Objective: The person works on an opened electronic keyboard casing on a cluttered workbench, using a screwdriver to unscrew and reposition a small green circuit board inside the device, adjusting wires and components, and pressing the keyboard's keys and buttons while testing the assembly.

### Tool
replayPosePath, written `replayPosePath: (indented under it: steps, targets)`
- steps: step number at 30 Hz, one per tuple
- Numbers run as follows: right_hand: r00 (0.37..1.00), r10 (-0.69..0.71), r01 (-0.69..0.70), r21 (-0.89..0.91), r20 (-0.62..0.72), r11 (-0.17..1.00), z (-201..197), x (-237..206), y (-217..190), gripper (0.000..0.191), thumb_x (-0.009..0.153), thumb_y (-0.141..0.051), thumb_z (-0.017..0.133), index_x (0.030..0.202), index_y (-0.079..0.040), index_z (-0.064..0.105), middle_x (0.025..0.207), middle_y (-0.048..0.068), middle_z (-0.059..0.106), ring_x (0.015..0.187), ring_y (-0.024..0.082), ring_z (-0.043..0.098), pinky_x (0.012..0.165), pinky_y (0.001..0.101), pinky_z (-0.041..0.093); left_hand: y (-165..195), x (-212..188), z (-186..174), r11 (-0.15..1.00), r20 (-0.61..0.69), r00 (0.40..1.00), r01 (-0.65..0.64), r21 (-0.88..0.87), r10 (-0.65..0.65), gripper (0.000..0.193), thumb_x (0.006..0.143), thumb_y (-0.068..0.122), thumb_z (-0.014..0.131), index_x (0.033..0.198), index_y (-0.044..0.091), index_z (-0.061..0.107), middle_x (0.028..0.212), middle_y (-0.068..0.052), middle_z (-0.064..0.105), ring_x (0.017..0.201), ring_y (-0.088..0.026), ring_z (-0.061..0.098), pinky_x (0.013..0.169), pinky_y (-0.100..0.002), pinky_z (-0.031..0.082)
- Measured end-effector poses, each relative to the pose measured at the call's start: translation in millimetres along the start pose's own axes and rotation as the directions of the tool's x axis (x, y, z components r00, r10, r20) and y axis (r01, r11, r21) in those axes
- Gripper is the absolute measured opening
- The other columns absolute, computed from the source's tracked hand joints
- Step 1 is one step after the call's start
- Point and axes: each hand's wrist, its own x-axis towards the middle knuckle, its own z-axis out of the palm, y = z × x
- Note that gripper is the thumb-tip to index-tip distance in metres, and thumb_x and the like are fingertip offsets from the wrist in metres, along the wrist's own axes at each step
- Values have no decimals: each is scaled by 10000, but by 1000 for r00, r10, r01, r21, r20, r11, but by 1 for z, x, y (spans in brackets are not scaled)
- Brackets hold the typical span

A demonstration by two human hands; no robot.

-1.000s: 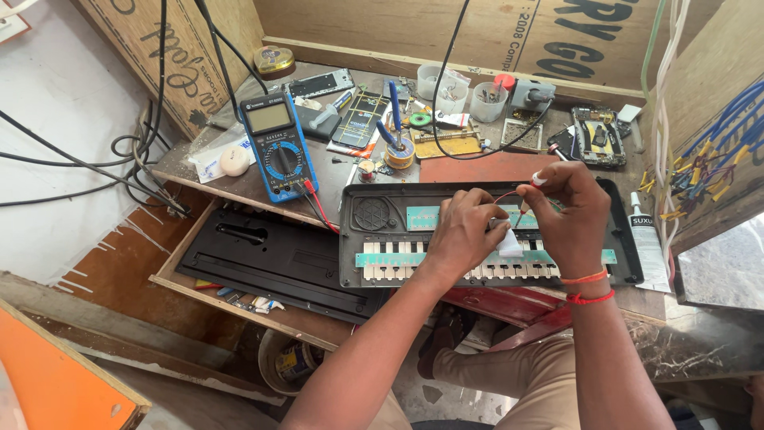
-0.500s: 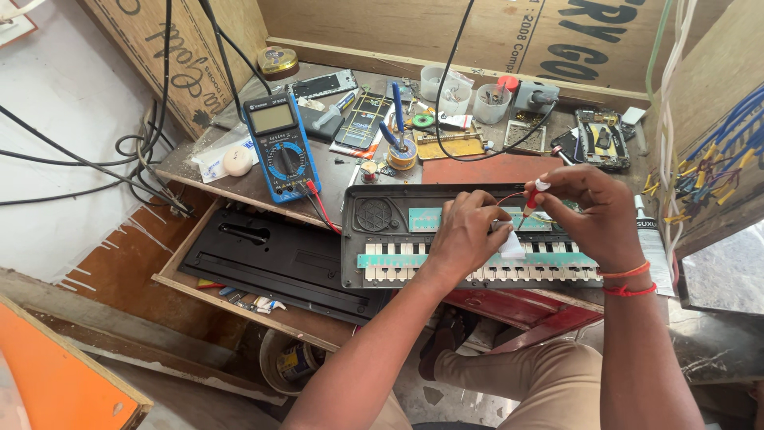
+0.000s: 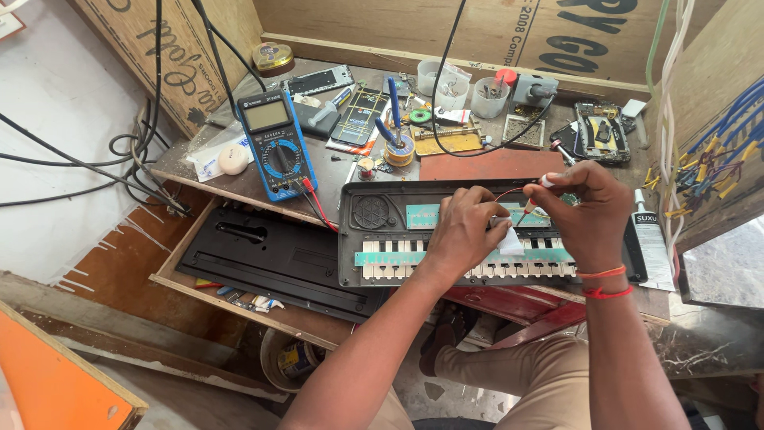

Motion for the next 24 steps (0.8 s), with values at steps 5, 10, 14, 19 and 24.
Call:
replayPosePath:
  steps: [5, 10, 14, 19, 24]
  targets:
    - [986, -24, -26, -284, -168, 958, 12, -8, -8, 307, 930, 24, 886, 877, 26, 583, 888, 92, 710, 844, 107, 689, 744, 247, 568, -1, 0, 1, 1000, -13, 1000, -10, 6, 10, 166, 841, 225, 788, 944, 94, 794, 1078, -64, 690, 1087, -249, 628, 987, -442, 441]
    - [996, 46, -50, 57, 78, 997, -2, 7, -21, 173, 882, 36, 744, 971, -10, 604, 1104, 85, 712, 1049, 93, 695, 888, 239, 605, -2, -1, 1, 1000, -26, 999, -21, -3, 21, 159, 836, 218, 791, 938, 97, 795, 1075, -64, 690, 1087, -253, 628, 980, -443, 444]
    - [949, 189, -216, 84, 251, 973, -17, 15, -25, 156, 910, 62, 724, 1026, 9, 635, 1094, 154, 767, 1022, 166, 746, 887, 275, 621, -1, -1, 1, 1000, -23, 1000, -21, -9, 21, 158, 832, 220, 791, 932, 97, 795, 1069, -63, 691, 1079, -253, 628, 974, -445, 444]
    - [985, 119, -120, 4, 127, 993, -16, 9, -14, 153, 907, 81, 764, 995, 30, 650, 1006, 153, 748, 982, 182, 754, 863, 292, 639, 0, 0, 0, 1000, -14, 1000, -10, -6, 9, 162, 838, 223, 785, 937, 95, 794, 1065, -61, 689, 1082, -247, 628, 988, -446, 439]
    - [999, 46, -46, 4, 0, 999, -7, 2, -4, 193, 922, 70, 808, 962, 21, 625, 979, 130, 739, 926, 158, 741, 821, 276, 630, 0, 0, 0, 1000, 2, 1000, -3, -4, 3, 166, 851, 229, 780, 949, 97, 796, 1078, -63, 688, 1090, -243, 625, 999, -445, 434]
